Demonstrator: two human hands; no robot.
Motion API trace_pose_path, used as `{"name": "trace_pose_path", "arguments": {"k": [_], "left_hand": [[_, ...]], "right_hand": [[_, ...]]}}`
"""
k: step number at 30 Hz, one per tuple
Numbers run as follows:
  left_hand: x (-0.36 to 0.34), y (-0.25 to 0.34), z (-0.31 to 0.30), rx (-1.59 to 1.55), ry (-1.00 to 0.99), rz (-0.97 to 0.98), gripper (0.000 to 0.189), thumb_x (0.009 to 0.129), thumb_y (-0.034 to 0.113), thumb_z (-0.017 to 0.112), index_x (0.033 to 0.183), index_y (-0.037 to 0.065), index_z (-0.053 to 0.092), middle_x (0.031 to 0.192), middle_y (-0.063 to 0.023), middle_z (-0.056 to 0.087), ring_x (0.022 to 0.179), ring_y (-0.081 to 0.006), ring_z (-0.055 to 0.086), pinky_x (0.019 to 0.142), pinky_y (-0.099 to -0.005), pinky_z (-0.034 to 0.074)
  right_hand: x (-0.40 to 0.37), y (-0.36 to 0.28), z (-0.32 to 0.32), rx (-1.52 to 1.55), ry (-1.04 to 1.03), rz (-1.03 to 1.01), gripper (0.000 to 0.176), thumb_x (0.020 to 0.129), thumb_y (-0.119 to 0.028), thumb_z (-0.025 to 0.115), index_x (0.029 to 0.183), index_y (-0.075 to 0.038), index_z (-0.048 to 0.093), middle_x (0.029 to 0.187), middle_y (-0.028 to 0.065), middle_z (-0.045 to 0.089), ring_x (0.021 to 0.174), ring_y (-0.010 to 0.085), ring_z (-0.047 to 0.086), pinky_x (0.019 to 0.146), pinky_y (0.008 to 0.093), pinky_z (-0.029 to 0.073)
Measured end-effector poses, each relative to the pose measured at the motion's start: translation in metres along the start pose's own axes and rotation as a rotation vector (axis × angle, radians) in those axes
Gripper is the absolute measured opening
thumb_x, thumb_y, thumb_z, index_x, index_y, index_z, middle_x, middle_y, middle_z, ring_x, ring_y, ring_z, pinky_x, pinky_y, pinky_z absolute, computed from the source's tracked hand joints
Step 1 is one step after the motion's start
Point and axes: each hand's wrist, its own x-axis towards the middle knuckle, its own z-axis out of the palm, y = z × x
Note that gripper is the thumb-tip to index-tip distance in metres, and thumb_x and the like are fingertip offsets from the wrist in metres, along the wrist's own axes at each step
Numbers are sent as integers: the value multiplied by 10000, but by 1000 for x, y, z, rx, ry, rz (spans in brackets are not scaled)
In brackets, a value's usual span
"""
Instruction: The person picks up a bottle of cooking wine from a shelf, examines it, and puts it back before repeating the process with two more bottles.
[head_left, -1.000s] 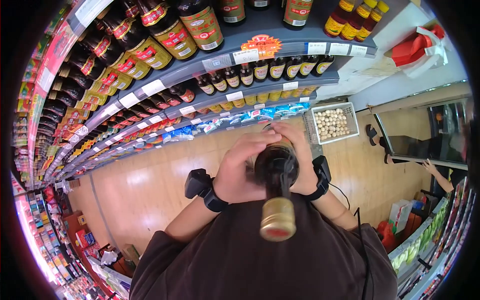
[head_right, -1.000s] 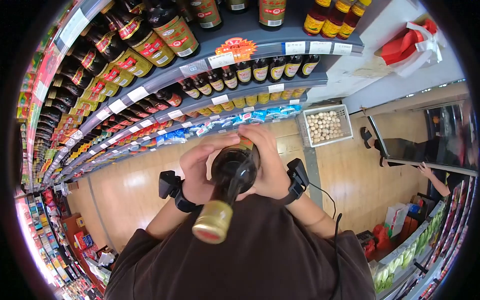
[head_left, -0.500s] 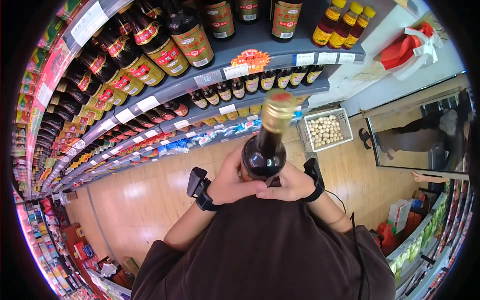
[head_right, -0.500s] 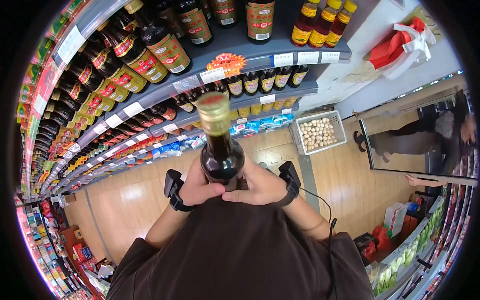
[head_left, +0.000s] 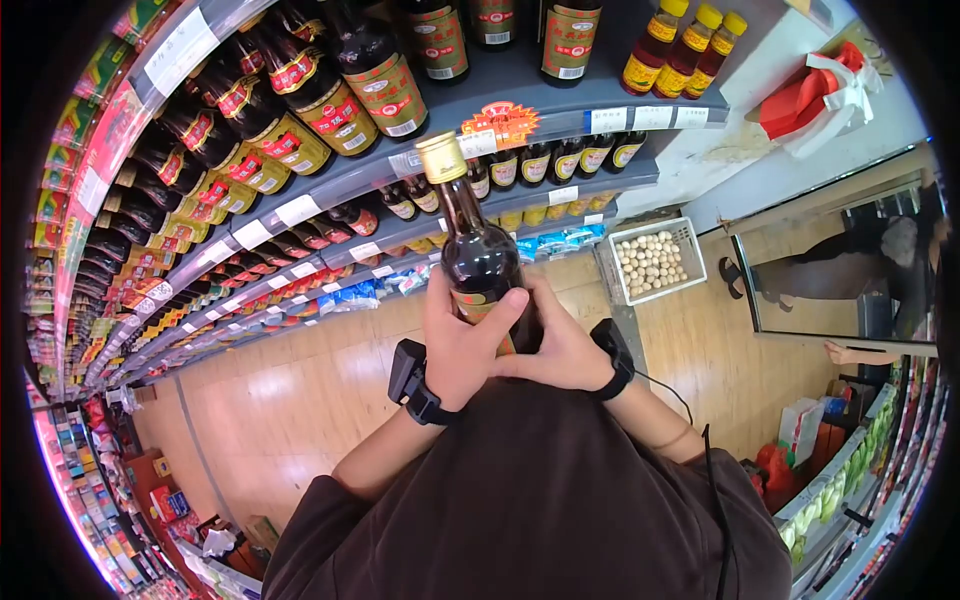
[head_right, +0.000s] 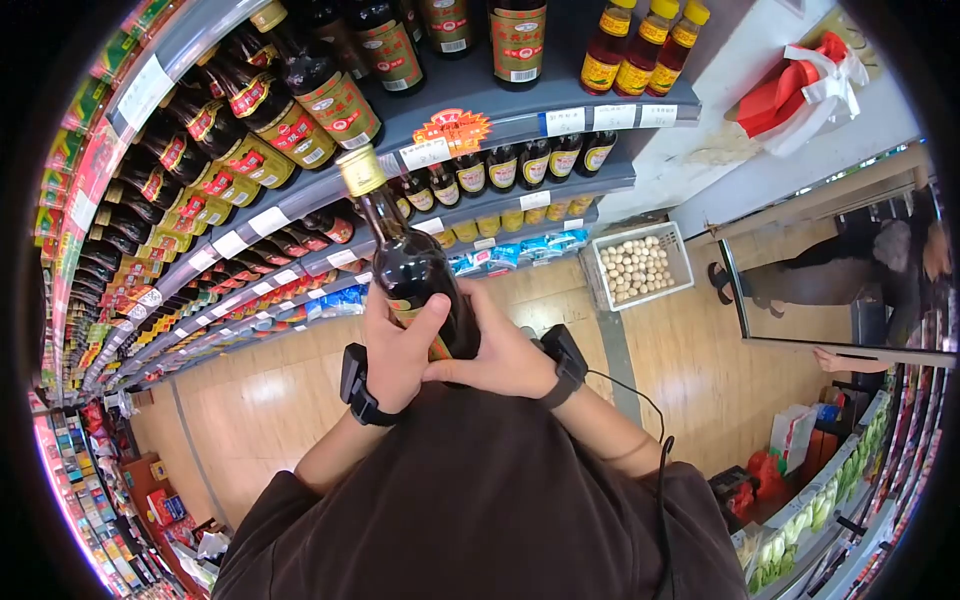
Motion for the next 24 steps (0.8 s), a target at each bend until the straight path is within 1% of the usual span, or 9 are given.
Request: {"name": "trace_pose_path", "arguments": {"k": [4,6,8,9,12,14,17,19,24], "left_hand": [[8,7,-4,-217,-102,-68,497,864,85,775,1249,17,468,1160,-68,625,1049,-136,614,927,-310,494],[13,12,-4,-115,-159,64,469,861,73,775,1215,13,474,1171,-78,622,1072,-142,614,941,-304,492],[17,18,1,-95,-137,71,553,827,77,811,1248,-2,463,1184,-96,621,1091,-155,615,962,-313,491],[20,23,4,18,-114,157,617,803,85,832,1279,-10,451,1186,-102,620,1092,-157,616,968,-319,493],[31,25,11,195,-55,331,795,729,169,897,1353,-28,445,1194,-138,609,1092,-202,620,960,-348,501],[37,27,14,509,65,515,816,701,234,910,1346,-28,485,1197,-170,589,1098,-265,612,942,-368,502],[41,31,25,582,121,600,827,664,262,925,1325,-22,518,1184,-182,580,1092,-312,603,935,-388,504],[46,26,34,593,149,724,835,648,248,944,1311,-25,516,1153,-145,569,1032,-258,607,885,-365,506],[56,39,46,642,175,725,853,648,244,942,1330,-19,501,1174,-165,548,1072,-303,587,922,-384,497]], "right_hand": [[9,3,-9,163,63,-27,846,773,-181,859,1419,-10,340,1241,120,538,1163,189,535,992,355,441],[16,-11,-13,160,104,-32,780,771,-189,843,1386,2,403,1213,123,564,1138,192,561,975,338,452],[28,-19,-22,-32,102,-119,715,753,-185,829,1340,4,466,1203,136,573,1101,235,584,970,338,459],[33,-18,-26,-241,149,-190,679,737,-193,819,1306,4,505,1205,162,574,1078,313,598,962,373,476],[54,-15,-28,-416,248,-334,750,706,-219,856,1326,-10,490,1202,183,572,1073,369,592,951,405,492],[55,-23,-17,-430,329,-309,818,682,-246,891,1344,-3,476,1211,202,568,1107,394,585,956,425,496],[51,-29,-3,-314,622,-136,845,684,-242,898,1354,32,464,1264,232,566,1151,393,578,965,431,489],[54,-8,-9,-395,631,-182,803,709,-231,875,1346,44,470,1272,229,572,1152,387,594,938,420,503],[60,-33,-27,-468,611,-200,678,729,-239,868,1272,17,552,1201,185,620,1081,356,645,888,403,527]]}}
